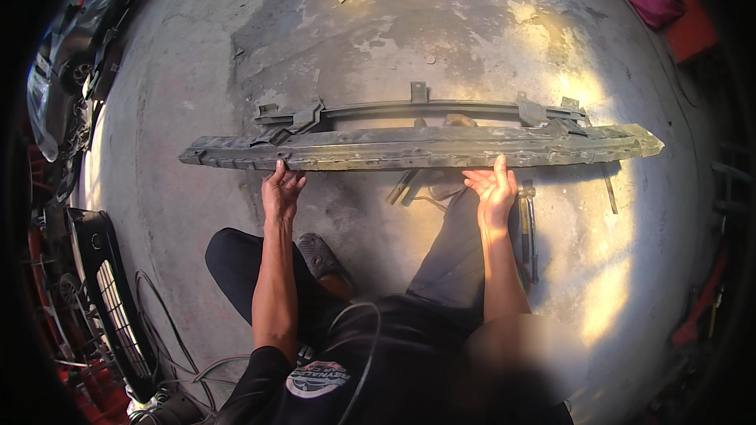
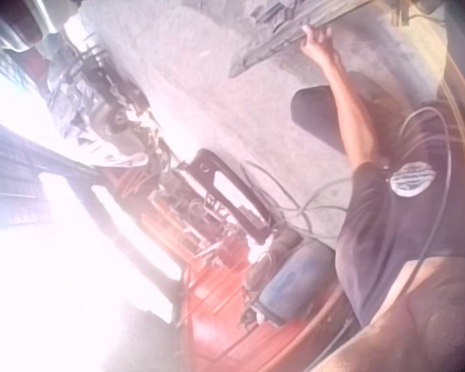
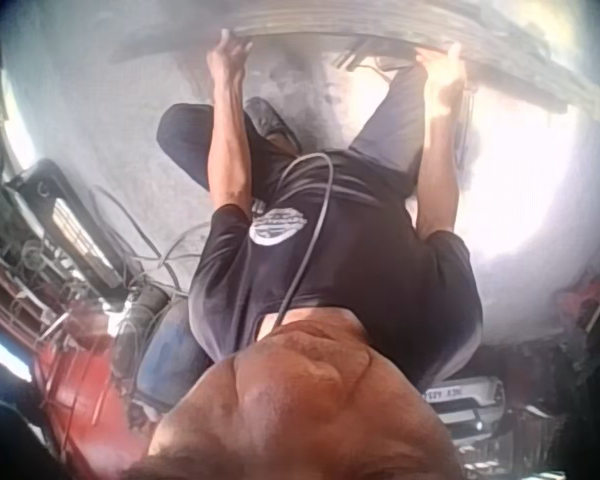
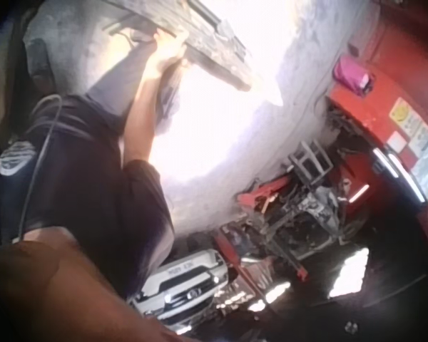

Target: The person sits on the floor and uses a hammer and chisel to separate and adjust parts of a metal frame. They repeatedly strike the frame, inspect the separation, and reposition the pieces. The person also handles a welding torch at the end.

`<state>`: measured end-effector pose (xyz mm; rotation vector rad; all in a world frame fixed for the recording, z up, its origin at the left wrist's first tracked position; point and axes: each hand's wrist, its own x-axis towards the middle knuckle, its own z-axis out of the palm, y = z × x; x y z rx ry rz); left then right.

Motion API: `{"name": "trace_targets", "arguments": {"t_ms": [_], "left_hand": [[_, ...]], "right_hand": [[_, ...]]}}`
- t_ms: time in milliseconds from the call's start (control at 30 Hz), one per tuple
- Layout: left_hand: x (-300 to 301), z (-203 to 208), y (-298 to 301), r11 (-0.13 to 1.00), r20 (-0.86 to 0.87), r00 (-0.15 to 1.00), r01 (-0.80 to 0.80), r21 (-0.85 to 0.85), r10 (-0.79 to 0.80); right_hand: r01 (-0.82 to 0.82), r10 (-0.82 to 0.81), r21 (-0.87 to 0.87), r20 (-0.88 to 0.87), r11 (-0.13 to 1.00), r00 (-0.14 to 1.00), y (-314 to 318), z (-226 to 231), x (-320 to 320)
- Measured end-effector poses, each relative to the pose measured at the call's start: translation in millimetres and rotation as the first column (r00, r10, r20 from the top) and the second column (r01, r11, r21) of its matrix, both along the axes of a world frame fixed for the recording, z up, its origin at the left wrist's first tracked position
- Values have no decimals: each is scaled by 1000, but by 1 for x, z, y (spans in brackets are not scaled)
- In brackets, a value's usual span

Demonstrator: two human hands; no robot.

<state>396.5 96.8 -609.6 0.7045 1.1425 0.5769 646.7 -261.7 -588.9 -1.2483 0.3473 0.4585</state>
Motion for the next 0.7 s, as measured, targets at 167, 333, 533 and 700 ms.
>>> {"name": "trace_targets", "arguments": {"t_ms": [167, 333, 533, 700], "left_hand": [[0, -4, 2, 1000, -2, 1000, -18, -9, 18], [2, 1, 4, 999, 40, 999, 19, -43, -18], [18, 20, 1, 992, -27, 999, -29, -126, 25], [23, 15, 9, 987, -164, 986, -15, -158, -12]], "right_hand": [[15, -15, -15, -6, 1000, 1000, 0, -3, 1], [0, -1, -6, -32, 1000, 999, 0, -1, 3], [-67, 61, -34, -134, 997, 989, -12, -1, 16], [-48, 50, 13, -251, 999, 967, -11, 8, 20]]}}
